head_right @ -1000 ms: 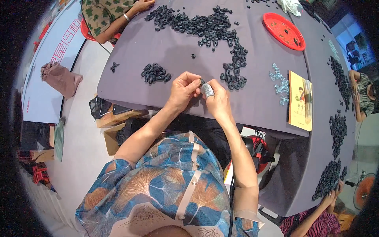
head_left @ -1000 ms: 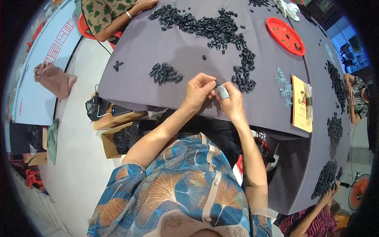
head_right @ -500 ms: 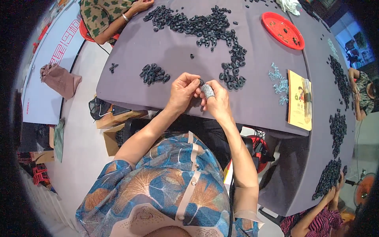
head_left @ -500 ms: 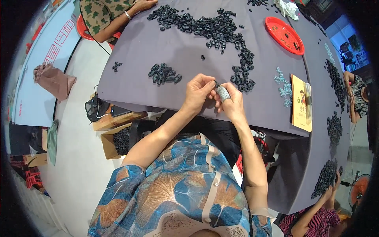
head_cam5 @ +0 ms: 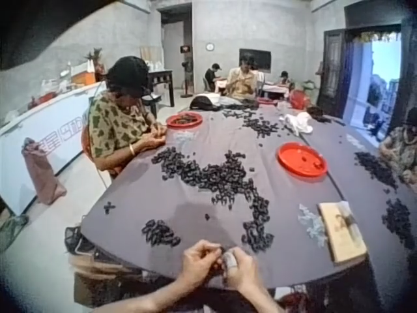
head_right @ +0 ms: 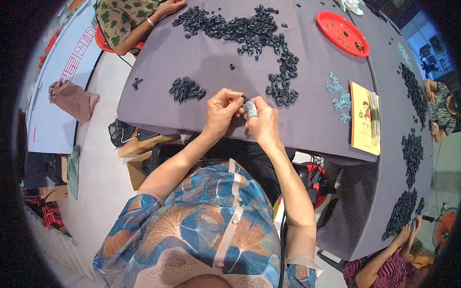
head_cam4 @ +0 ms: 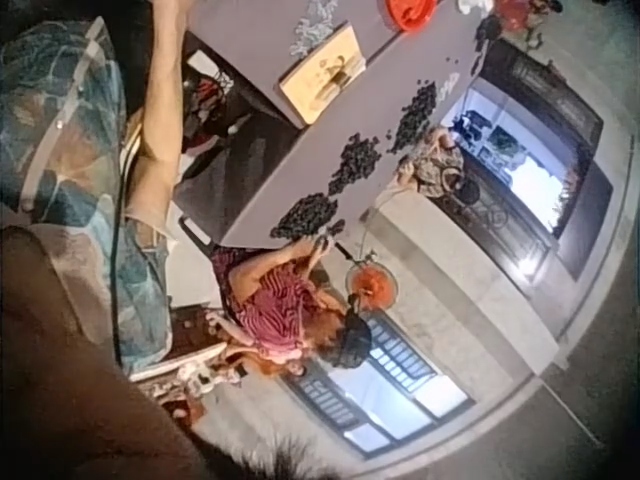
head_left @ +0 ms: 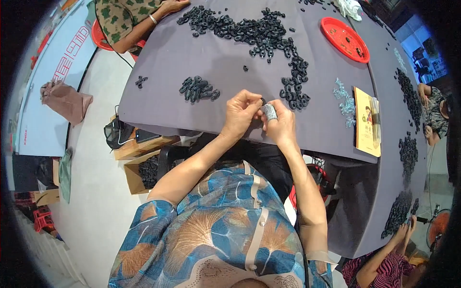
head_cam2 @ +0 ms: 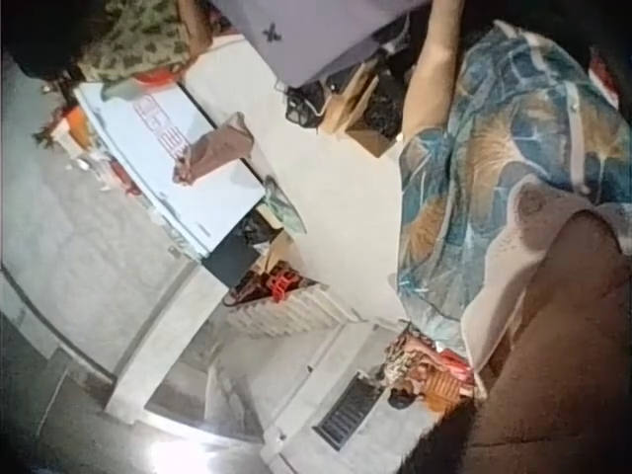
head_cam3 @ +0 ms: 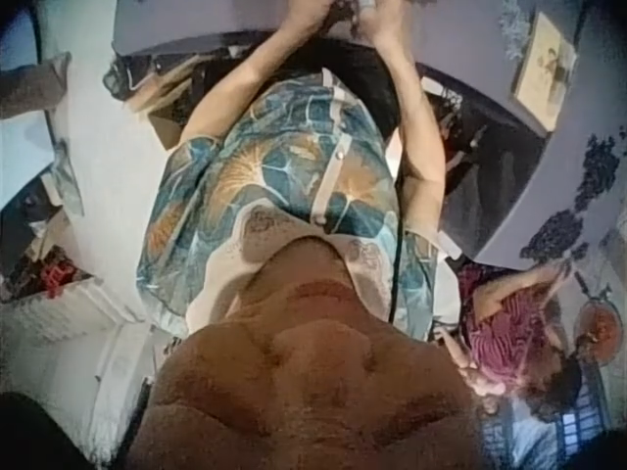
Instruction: Packaging small black components into small plastic bags at a communal work table.
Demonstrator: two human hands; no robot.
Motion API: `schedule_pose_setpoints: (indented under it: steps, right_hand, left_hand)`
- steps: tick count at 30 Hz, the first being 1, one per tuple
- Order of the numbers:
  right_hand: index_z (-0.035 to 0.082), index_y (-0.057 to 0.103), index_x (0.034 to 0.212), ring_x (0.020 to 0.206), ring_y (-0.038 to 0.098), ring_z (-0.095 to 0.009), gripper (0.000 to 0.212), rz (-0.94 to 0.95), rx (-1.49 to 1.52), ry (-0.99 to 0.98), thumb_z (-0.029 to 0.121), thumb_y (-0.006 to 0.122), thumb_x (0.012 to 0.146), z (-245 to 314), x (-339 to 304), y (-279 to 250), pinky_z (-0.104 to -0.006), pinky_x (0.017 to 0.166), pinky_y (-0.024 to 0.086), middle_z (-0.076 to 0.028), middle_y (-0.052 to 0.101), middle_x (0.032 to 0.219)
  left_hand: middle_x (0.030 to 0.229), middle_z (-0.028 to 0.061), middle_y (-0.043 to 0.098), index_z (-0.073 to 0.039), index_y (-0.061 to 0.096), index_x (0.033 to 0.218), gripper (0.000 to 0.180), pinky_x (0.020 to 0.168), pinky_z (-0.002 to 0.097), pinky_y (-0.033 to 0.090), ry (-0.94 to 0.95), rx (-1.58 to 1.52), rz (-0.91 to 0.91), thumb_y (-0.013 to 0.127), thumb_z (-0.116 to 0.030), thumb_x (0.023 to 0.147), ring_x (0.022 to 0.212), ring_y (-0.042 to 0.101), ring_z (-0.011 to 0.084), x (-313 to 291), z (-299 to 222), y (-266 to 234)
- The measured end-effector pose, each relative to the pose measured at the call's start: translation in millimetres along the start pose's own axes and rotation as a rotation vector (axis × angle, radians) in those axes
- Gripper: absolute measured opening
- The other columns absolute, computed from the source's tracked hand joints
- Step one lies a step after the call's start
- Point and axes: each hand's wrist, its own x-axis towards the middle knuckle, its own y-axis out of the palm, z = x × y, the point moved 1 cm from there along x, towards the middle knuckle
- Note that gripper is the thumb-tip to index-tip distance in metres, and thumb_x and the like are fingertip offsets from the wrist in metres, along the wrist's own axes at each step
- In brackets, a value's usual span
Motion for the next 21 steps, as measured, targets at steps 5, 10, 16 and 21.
schedule_pose_setpoints:
  steps: [5, 10, 16, 21]
  right_hand:
    - [0.001, 0.059, 0.085, 0.05, 0.056, -0.009, 0.016, 0.093, 0.17, 0.015, -0.005, 0.044, 0.083, -4.1, 1.6, -5.1, -0.0241, 0.041, 0.045, -0.004, 0.061, 0.064]
    - [0.001, 0.059, 0.084, 0.049, 0.057, -0.008, 0.016, 0.064, 0.154, 0.011, -0.005, 0.045, 0.083, -10.0, 1.9, -1.2, -0.0241, 0.041, 0.046, -0.004, 0.06, 0.062]
    - [0.001, 0.058, 0.083, 0.05, 0.058, -0.009, 0.014, 0.043, 0.039, -0.076, -0.005, 0.045, 0.083, -2.7, 0.3, -1.3, -0.0246, 0.041, 0.047, -0.004, 0.061, 0.063]
    - [-0.001, 0.053, 0.085, 0.052, 0.058, -0.011, 0.004, 0.059, 0.145, -0.024, -0.001, 0.049, 0.084, -6.5, 2.7, -1.1, -0.0253, 0.042, 0.047, -0.007, 0.061, 0.067]
  left_hand:
    - [0.071, 0.0008, 0.059, -0.003, 0.06, 0.093, 0.007, 0.053, 0.0184, 0.045, -0.066, -0.136, -0.005, 0.06, -0.004, 0.087, 0.059, 0.055, 0.0054, 2.0, 0.5, -1.6]
    - [0.071, 0.0004, 0.059, -0.003, 0.06, 0.093, 0.006, 0.053, 0.0182, 0.045, -0.006, -0.009, -0.003, 0.059, -0.003, 0.087, 0.06, 0.055, 0.0048, -1.7, -1.8, -0.9]
    - [0.069, -0.0006, 0.059, -0.002, 0.06, 0.09, 0.006, 0.051, 0.0185, 0.045, 0.047, 0.01, 0.032, 0.061, -0.006, 0.086, 0.059, 0.055, 0.0035, 1.7, -3.0, 0.2]
    - [0.069, 0.0006, 0.059, -0.002, 0.057, 0.093, 0.008, 0.049, 0.0179, 0.044, -0.091, -0.199, 0.059, 0.06, -0.006, 0.087, 0.056, 0.053, 0.0045, 4.4, -0.6, -5.0]
